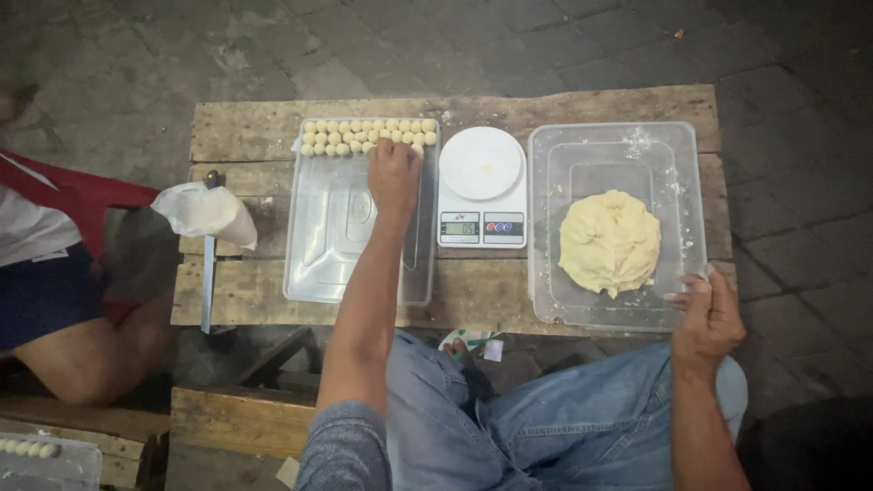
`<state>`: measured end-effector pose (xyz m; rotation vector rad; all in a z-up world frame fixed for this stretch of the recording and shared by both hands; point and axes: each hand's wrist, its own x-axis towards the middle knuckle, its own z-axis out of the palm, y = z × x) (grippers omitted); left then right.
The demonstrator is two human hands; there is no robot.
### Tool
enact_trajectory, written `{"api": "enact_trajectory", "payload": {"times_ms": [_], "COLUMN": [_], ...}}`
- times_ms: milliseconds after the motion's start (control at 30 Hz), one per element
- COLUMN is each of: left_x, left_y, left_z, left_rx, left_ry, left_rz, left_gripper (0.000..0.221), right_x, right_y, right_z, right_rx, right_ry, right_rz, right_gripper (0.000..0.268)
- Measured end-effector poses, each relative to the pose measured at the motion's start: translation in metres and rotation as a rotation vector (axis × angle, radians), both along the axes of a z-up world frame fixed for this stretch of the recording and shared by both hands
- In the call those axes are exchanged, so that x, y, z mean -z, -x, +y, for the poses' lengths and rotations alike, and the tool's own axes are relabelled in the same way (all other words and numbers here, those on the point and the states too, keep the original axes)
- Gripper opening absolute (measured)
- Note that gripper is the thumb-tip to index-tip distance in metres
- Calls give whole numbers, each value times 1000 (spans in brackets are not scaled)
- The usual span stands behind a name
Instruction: Portioning dough by weight using a digital scale and rolling each portion into a small ball.
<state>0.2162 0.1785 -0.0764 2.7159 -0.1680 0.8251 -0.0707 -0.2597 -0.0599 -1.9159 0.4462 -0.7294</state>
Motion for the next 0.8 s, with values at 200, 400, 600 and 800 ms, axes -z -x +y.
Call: {"api": "enact_trajectory", "payload": {"times_ms": [200,400,600,800], "left_x": [-16,-88,-116,-92], "left_y": [13,60,149,243], "left_z": [-6,-47,-132,-203], "left_rx": [-32,-88,225,682], "left_ry": [156,313,252,-281], "left_rz": [91,163,490,497], "left_gripper": [22,27,4,10], "right_x": [-14,28,21,-12], "right_y": [1,-3,-4,6], "right_z": [6,-25,0,39], "right_rx": [-24,-47,-88,-262], "right_ry": [70,356,447,586], "right_rz": [17,-74,-59,-87], "right_gripper": [30,15,21,39]}}
